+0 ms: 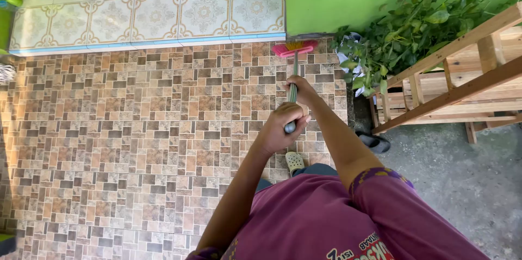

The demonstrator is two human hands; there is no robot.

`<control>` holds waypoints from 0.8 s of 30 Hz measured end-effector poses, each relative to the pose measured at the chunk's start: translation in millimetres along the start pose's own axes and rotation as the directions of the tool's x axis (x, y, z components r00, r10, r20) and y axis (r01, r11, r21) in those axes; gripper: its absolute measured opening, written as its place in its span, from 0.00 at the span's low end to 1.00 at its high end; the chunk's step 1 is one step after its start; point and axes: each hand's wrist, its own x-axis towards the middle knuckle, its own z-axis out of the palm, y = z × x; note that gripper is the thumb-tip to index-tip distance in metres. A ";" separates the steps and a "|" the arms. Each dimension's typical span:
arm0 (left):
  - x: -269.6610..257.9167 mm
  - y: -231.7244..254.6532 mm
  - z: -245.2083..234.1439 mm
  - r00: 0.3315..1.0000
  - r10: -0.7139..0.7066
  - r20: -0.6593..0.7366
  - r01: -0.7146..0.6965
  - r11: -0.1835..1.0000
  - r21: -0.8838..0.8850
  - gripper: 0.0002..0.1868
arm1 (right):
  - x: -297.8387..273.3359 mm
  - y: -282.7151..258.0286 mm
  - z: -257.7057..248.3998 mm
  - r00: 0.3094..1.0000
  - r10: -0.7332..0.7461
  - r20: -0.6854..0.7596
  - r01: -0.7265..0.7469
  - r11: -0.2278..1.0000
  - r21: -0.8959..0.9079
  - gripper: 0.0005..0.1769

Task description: Sweeping a tiled floor with a long-handled broom.

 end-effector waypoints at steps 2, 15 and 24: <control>1.2 3.6 -1.1 1.000 0.016 -0.003 -0.016 1.000 0.013 0.16 | 3.4 25.4 8.7 0.966 0.252 0.056 -0.233 0.755 0.613 0.05; 7.9 25.2 -22.3 0.994 -0.098 -0.045 0.090 0.983 -0.158 0.14 | -79.0 -137.5 -63.2 0.962 0.243 -0.128 -0.252 0.966 -0.057 0.11; -24.5 73.9 -92.2 0.996 0.036 0.079 -0.013 0.962 -0.272 0.17 | -104.7 -204.0 -41.7 0.941 -0.079 -0.329 -0.031 0.948 -0.316 0.12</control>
